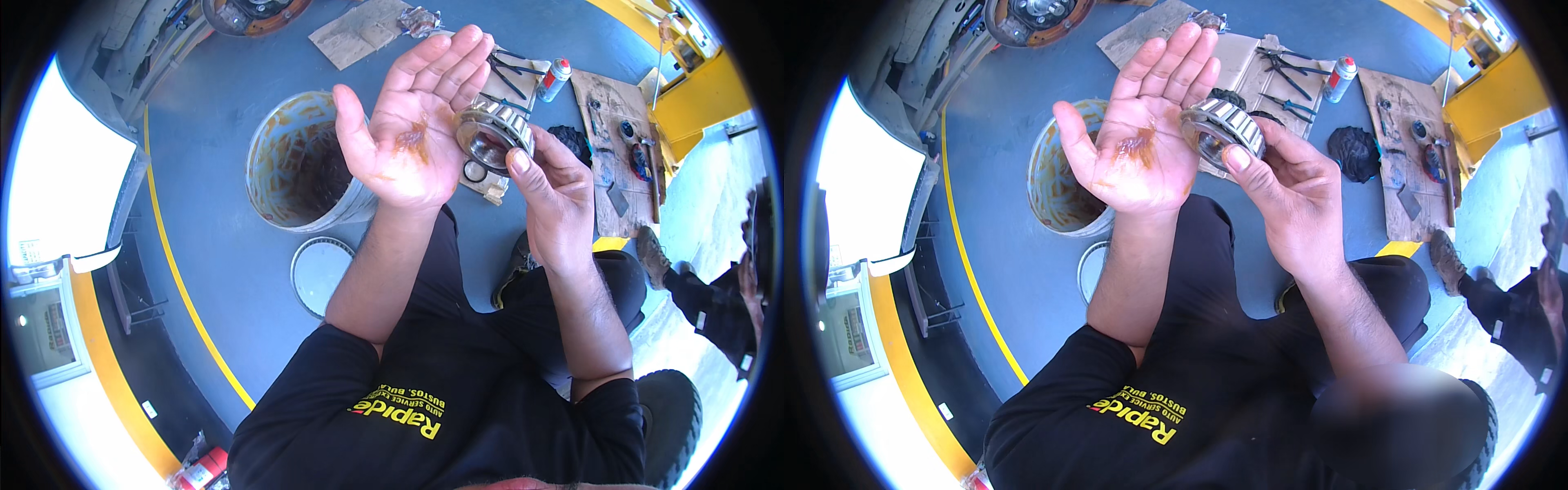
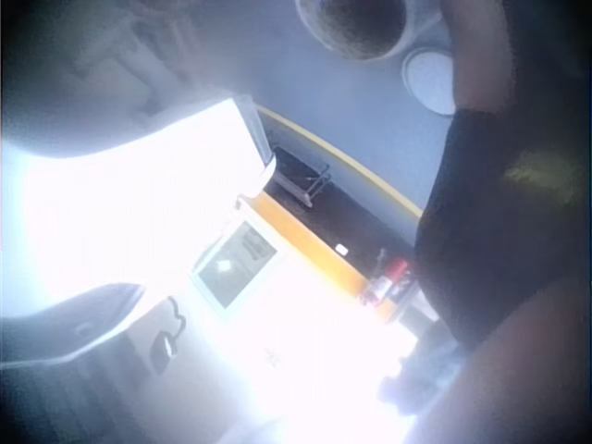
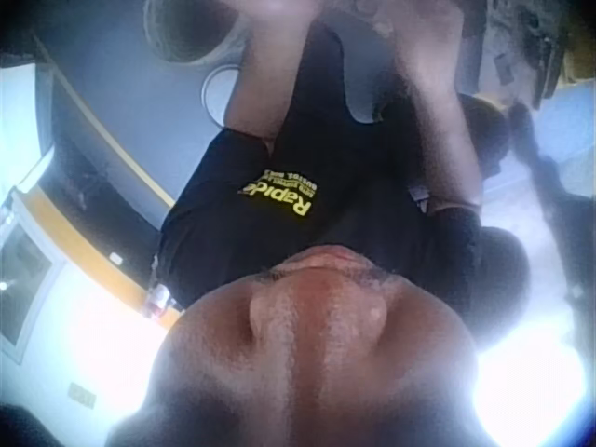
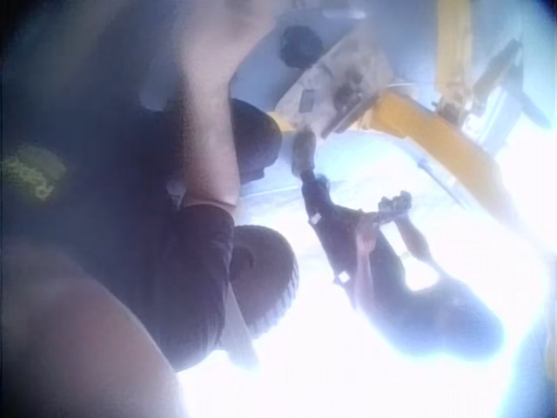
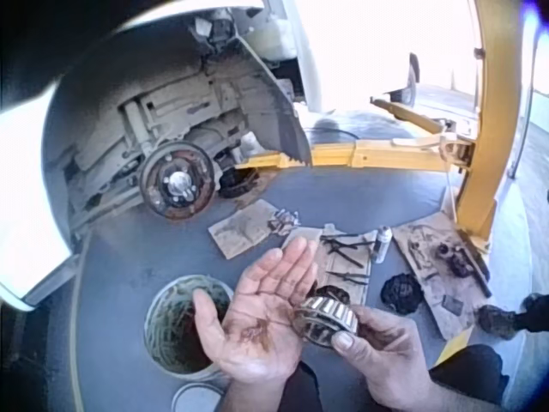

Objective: The person applies grease to a tapered roller bearing by hand, rotating and pressing the bearing to spread the grease across the rollers and raceways. The person repeatedly scoops grease from a bucket and works it into the bearing throughout the clip.

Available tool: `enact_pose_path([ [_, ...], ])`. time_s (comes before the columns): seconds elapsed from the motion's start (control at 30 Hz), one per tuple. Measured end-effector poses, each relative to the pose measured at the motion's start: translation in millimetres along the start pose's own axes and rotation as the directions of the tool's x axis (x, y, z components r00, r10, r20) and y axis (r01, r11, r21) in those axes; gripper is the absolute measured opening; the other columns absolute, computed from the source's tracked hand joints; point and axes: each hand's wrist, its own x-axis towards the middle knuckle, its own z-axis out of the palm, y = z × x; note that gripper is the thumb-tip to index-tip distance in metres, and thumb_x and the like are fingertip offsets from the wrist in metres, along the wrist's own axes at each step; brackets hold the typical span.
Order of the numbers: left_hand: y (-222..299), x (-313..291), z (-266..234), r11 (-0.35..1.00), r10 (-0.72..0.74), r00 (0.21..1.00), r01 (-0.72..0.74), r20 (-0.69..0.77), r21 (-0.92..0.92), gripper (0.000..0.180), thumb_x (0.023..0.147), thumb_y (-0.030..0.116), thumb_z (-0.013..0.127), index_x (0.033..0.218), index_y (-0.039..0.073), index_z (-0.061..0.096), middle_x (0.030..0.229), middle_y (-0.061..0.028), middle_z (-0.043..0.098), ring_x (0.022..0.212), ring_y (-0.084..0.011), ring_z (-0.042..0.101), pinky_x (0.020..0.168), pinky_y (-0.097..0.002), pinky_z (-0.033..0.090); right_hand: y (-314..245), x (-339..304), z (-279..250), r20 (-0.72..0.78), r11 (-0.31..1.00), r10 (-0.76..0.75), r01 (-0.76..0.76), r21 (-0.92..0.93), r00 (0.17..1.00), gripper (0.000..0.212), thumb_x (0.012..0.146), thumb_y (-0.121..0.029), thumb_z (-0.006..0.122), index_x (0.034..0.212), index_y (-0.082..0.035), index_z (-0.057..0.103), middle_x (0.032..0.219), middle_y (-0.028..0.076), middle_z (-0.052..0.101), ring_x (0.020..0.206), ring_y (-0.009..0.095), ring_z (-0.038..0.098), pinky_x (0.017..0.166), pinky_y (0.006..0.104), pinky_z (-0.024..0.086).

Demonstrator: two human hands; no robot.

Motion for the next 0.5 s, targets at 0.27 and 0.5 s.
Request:
enact_pose_path([
  [0.27,-5.2,-2.5,-1.8,0.980,0.096,0.995,-0.096,0.007,0.173,0.097,0.103,0.073,0.014,0.144,-0.008,0.049,0.150,-0.0324,0.053,0.144,-0.0450,0.048,0.124,-0.0506,0.031,14.9,-3.0,5.4,-0.009,0.942,-0.087,0.079,-0.326,0.996,0.039,0.099,-0.017,0.077,0.127,0.007,0.066,0.104,0.009,0.074,0.094,0.010,0.063,0.086,0.0279,0.053],
  [0.5,6.6,3.5,-11.0,0.968,0.013,1.000,-0.014,0.006,0.250,0.111,0.098,0.084,0.014,0.148,-0.010,0.044,0.153,-0.0358,0.047,0.147,-0.0492,0.042,0.126,-0.0531,0.028,6.7,-0.8,5.5,0.124,0.888,-0.020,0.075,-0.454,0.992,0.038,0.100,-0.017,0.075,0.127,0.008,0.066,0.101,0.013,0.076,0.091,0.012,0.068,0.083,0.0286,0.055],
])
